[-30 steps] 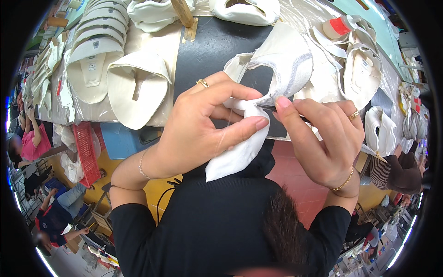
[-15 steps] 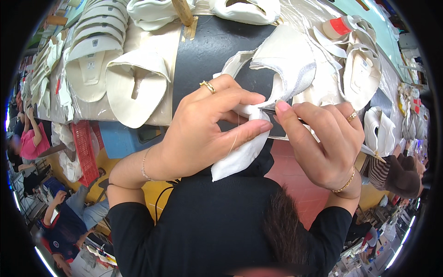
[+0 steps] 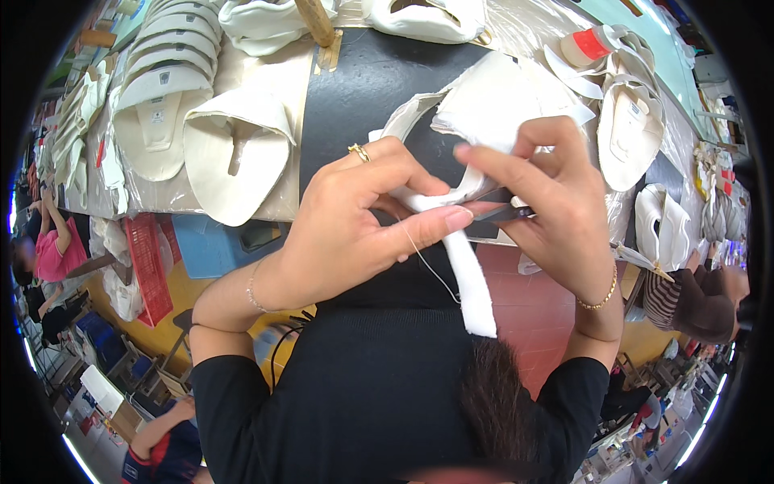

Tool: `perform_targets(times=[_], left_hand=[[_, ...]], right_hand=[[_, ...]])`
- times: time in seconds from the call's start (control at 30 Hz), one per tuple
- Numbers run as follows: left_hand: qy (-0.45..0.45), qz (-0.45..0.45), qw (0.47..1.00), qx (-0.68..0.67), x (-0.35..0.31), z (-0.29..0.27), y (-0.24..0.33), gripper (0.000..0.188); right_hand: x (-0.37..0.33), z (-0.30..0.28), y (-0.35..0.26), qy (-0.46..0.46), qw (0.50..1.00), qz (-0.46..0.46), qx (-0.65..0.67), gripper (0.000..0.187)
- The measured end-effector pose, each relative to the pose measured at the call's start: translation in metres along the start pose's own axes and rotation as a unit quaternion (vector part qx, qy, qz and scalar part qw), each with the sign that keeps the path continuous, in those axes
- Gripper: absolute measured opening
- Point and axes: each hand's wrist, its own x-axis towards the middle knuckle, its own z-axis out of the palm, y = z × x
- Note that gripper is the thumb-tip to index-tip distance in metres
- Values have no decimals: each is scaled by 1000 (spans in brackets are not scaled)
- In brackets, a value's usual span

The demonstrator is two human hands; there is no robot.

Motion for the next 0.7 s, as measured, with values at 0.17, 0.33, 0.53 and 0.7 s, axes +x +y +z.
perform_targets(times=[0.17, 0.33, 0.53, 0.7], left_hand=[[2, -31, 999, -28, 1, 1, -5, 29], [-24, -127, 990, -57, -1, -7, -5, 22], [-2, -84, 993, -81, -3, -3, -13, 21], [32, 1, 998, -57, -1, 1, -16, 21]], right_hand=[[2, 18, 11, 38, 995, -17, 95, 24], [-2, 17, 12, -3, 995, 0, 103, 25], [1, 19, 13, 49, 990, -2, 132, 24], [8, 16, 19, 91, 988, -8, 125, 24]])
